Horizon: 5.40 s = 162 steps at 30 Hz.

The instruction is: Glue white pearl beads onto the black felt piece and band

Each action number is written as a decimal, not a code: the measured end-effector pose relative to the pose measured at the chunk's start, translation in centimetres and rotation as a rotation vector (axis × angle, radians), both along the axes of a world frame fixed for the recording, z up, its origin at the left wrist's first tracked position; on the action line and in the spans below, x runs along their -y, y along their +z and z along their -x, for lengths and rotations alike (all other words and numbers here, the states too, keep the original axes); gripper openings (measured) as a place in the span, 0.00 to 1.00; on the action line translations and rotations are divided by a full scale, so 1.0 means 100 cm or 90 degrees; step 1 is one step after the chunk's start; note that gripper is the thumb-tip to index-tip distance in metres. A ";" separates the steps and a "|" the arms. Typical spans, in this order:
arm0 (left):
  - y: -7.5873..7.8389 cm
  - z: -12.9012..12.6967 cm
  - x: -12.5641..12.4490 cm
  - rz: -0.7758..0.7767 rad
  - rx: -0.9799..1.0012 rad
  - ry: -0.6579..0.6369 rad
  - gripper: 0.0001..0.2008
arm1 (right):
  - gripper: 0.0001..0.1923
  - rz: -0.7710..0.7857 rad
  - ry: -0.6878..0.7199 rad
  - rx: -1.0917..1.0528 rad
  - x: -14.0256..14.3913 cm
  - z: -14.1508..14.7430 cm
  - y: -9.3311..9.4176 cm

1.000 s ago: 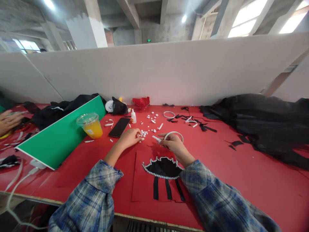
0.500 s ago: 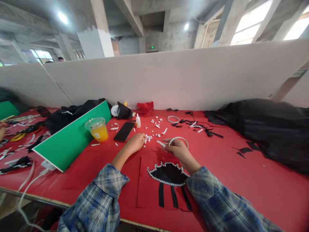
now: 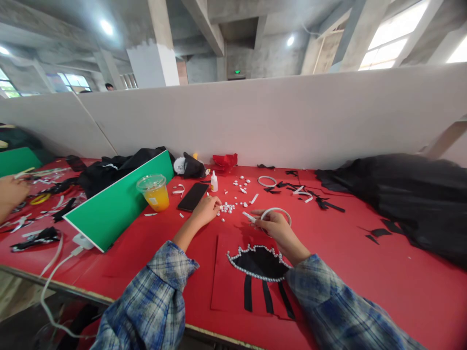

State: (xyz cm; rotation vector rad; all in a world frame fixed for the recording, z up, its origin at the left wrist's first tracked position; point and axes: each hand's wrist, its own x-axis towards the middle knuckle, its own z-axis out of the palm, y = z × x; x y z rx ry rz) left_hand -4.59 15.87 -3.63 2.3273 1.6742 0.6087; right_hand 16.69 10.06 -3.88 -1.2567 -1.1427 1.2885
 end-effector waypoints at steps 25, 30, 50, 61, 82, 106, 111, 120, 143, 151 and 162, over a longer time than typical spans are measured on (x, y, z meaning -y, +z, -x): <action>0.005 0.002 0.000 0.028 0.109 -0.005 0.09 | 0.13 -0.020 0.030 0.002 -0.001 -0.001 -0.008; 0.004 0.001 -0.002 0.027 0.145 -0.013 0.05 | 0.13 -0.021 0.042 0.013 0.001 -0.001 -0.006; 0.003 -0.020 0.006 0.336 0.735 0.064 0.04 | 0.11 0.005 0.021 -0.004 0.004 0.003 0.000; 0.001 -0.021 0.007 0.344 0.796 0.118 0.03 | 0.10 0.007 0.029 0.006 0.004 0.002 0.000; 0.003 -0.036 0.023 -0.046 0.380 -0.178 0.05 | 0.14 -0.026 0.042 -0.015 0.002 -0.001 -0.005; -0.004 -0.047 0.027 0.010 0.549 -0.143 0.06 | 0.16 0.003 -0.033 -0.038 0.007 -0.001 0.006; -0.002 -0.047 0.028 0.078 0.573 -0.099 0.09 | 0.15 -0.002 -0.032 -0.042 0.007 -0.002 0.005; -0.002 -0.047 0.026 0.262 0.736 -0.041 0.16 | 0.12 0.016 -0.041 -0.029 0.006 0.000 0.007; -0.009 -0.041 0.019 0.042 0.484 -0.139 0.08 | 0.15 -0.009 0.015 -0.039 0.007 -0.001 0.006; -0.008 -0.042 0.022 -0.088 0.329 -0.175 0.06 | 0.15 -0.008 0.023 -0.050 0.009 0.000 0.009; -0.010 -0.040 0.023 -0.185 0.252 -0.225 0.06 | 0.14 -0.004 0.018 -0.040 0.008 0.000 0.007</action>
